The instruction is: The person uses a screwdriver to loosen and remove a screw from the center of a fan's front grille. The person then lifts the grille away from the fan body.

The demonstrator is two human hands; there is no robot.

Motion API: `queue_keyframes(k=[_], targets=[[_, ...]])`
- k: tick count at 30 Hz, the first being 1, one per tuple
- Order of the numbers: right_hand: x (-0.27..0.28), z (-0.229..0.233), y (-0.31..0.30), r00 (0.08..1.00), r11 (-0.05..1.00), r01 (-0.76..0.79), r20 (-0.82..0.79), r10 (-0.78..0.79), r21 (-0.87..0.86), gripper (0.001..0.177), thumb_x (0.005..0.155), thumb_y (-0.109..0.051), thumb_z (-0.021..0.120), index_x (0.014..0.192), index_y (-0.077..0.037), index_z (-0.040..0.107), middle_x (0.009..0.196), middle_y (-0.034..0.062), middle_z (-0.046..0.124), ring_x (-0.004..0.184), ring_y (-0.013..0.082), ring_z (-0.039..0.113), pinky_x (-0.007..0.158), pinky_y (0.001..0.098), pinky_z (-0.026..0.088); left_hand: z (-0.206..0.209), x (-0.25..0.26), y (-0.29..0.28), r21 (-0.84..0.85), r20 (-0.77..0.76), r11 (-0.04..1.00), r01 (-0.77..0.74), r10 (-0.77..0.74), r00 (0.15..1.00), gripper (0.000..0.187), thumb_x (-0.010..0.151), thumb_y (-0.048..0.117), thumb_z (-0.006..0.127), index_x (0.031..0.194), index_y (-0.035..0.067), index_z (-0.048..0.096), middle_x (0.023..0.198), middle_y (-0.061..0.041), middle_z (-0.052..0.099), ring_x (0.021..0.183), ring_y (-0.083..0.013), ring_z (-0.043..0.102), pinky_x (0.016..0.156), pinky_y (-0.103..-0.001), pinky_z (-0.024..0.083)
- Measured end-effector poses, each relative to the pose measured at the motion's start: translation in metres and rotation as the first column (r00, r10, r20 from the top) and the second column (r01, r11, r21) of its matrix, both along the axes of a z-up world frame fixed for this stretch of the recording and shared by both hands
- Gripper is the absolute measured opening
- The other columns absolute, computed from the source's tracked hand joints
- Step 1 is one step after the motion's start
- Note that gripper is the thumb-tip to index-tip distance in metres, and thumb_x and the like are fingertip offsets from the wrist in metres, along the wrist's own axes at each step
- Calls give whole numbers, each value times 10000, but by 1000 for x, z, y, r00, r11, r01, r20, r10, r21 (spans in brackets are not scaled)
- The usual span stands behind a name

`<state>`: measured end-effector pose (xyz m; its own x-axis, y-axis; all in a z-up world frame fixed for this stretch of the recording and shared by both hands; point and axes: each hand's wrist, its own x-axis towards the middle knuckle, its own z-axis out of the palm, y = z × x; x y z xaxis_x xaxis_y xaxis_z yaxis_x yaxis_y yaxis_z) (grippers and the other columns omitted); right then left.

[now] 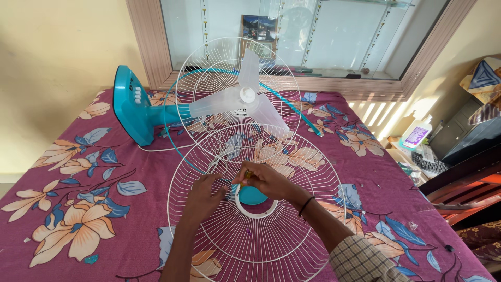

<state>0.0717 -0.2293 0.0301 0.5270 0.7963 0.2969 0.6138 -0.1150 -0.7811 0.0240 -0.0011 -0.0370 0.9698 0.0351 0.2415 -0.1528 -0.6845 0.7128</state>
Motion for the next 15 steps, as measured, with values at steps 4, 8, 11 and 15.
queue_keyframes(k=[4,8,11,15], targets=[[-4,-9,1,987,995,94,-132,-89,35,15,1025,-87,529,1036,-78,535,1135,110,755,1123,196,742,952,364,611,0,-2,0,19,-26,1000,8,-8,1000,523,899,392,728,1339,125,631,1377,-131,623,1300,-314,585,1076,-462,497],[-13,-23,7,972,967,219,-117,-205,131,142,1033,-189,613,1005,-63,552,1020,138,739,1027,216,741,878,363,615,-1,-2,-1,80,-8,997,-3,3,1000,511,899,373,731,1346,146,630,1421,-133,582,1364,-343,509,1132,-496,420],[-19,-31,16,922,917,382,-113,-370,117,240,1045,-278,613,964,-58,562,922,123,732,941,195,776,737,340,617,-5,-4,-2,117,10,993,-6,5,1000,505,898,364,733,1346,154,631,1442,-133,565,1401,-359,461,1170,-512,363],[-23,-32,17,857,845,515,-96,-506,144,247,1033,-287,611,977,-50,575,910,107,675,801,189,746,613,304,643,-7,-3,-2,147,35,989,1,-6,999,495,903,369,727,1337,151,633,1422,-116,591,1403,-350,478,1188,-503,366]])
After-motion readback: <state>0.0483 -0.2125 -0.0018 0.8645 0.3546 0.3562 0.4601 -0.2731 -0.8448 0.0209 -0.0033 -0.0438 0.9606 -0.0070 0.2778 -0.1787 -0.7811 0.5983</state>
